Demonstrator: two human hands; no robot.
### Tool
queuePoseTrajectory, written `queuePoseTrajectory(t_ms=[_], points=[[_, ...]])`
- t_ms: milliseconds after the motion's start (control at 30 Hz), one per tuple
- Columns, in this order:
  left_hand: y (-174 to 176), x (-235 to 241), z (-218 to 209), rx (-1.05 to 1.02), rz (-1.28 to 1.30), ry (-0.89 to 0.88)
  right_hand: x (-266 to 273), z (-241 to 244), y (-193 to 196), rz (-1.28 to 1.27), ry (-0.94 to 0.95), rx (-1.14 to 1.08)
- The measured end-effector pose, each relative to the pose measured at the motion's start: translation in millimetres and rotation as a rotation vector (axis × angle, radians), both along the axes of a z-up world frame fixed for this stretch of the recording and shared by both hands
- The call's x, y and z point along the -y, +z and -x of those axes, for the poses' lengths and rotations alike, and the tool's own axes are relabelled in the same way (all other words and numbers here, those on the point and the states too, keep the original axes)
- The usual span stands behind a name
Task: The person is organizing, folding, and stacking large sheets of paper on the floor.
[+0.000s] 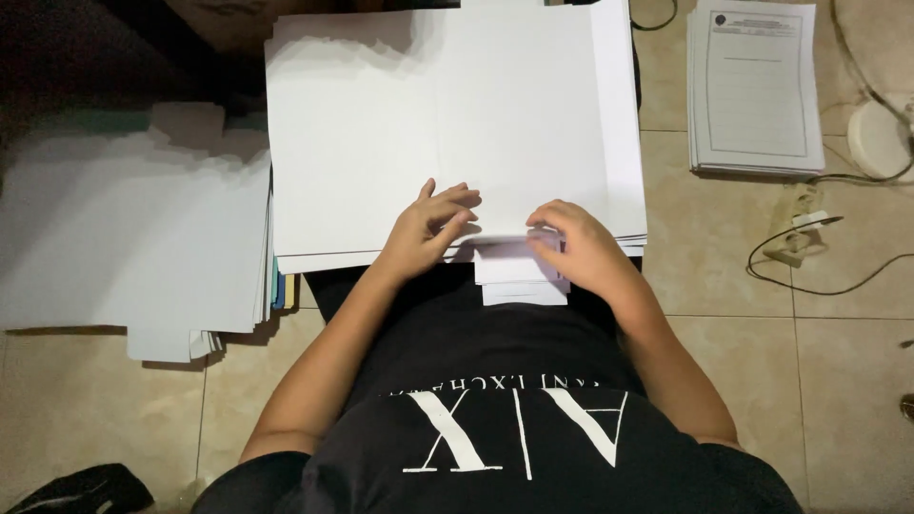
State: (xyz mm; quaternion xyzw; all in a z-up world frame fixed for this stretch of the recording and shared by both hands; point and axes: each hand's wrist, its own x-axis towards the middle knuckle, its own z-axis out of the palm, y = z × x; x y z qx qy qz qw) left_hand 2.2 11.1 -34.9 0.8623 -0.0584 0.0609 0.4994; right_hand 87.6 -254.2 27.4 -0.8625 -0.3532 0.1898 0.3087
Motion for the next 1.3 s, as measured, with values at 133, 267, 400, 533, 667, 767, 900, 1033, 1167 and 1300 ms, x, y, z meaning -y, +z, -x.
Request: queuePoseTrajectory(t_ms=[133,267,400,533,667,767,900,1033,1167,1300], points=[[9.0,9.5,0.9,0.052,-0.165,0.002,-10.7,-14.1,-17.4,-0.036,-0.16,0.013],[15.6,17.8,0.6,0.013,-0.407,-0.001,-43.7,-11.9,-22.5,0.005,-0.079,0.231],[18.7,19.5,2.5,-0.03,-0.589,-0.043,-65.4,3.5,-7.9,0.217,0.082,0.405],[22.0,21.6,3.5,-0.066,-0.618,-0.02,-56.8,3.0,1.2,0.234,0.025,0.348],[14.9,23.4,2.3,-0.088,-0.645,0.007,-66.4,5.0,-0.1,0.365,-0.055,0.283],[8.6,25.5,-1.0,-0.064,-0.688,0.036,-85.0,5.6,-4.0,0.36,-0.009,0.316],[9.7,26.1,-1.7,-0.078,-0.712,0.052,-92.8,0.7,-7.6,0.316,0.068,0.318],[14.8,26.9,0.7,-0.126,-0.691,0.036,-73.5,-1.0,-7.4,0.276,0.007,0.271],[13.8,26.3,-1.8,-0.13,-0.71,0.026,-66.4,-4.1,-12.8,0.325,-0.046,0.32],[9.8,27.7,-1.1,-0.12,-0.73,0.027,-86.4,-0.6,-17.2,0.32,0.041,0.38]])
